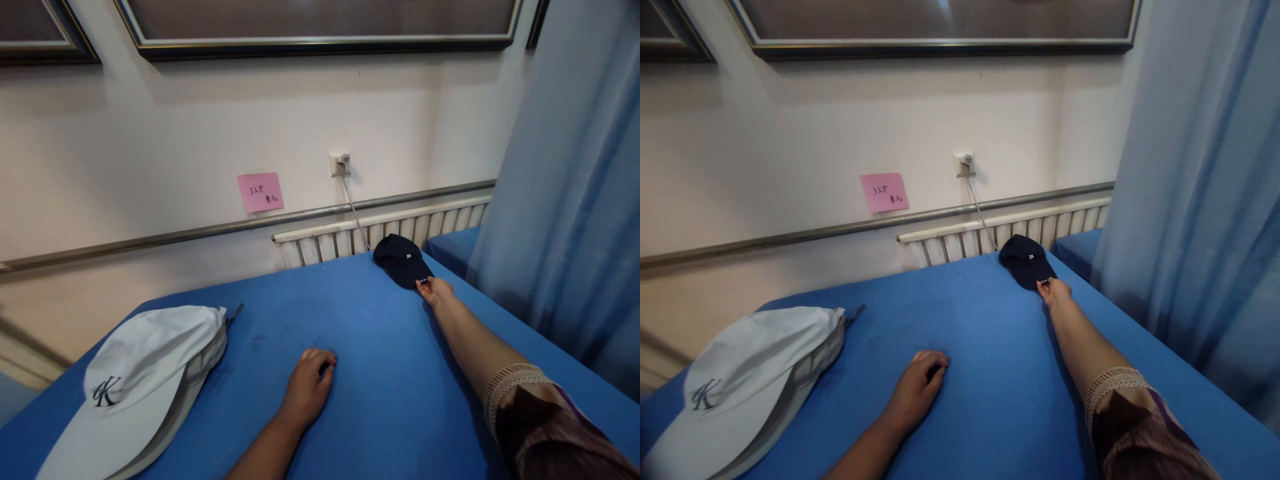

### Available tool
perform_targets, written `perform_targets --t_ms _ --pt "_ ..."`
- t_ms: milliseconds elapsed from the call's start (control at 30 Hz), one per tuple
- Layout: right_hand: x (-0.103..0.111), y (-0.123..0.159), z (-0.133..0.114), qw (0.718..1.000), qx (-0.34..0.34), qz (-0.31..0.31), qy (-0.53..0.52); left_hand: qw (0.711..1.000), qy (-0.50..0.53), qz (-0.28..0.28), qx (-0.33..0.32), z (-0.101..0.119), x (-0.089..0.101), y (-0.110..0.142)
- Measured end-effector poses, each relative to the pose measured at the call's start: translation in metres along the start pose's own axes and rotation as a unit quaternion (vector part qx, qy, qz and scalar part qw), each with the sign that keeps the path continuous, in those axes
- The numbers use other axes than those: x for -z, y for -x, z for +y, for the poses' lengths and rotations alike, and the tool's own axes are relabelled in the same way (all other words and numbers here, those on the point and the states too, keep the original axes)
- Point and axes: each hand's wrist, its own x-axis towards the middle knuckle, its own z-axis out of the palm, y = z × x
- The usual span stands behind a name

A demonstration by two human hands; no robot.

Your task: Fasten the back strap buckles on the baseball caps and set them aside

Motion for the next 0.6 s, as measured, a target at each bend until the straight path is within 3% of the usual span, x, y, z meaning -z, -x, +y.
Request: perform_targets --t_ms 367,500,600 --pt "0.016 0.038 0.016 0.996 0.084 0.023 0.021 1.0 0.005 -0.004 -0.003 -0.005 -0.002 -0.002" --pt "0.028 0.071 0.036 0.991 0.124 0.016 0.042 1.0 -0.003 0.002 -0.004 -0.003 -0.004 -0.001" --pt "0.032 0.107 0.066 0.989 0.127 -0.022 0.076 1.0 0.003 -0.011 -0.017 0.001 -0.009 0.006"
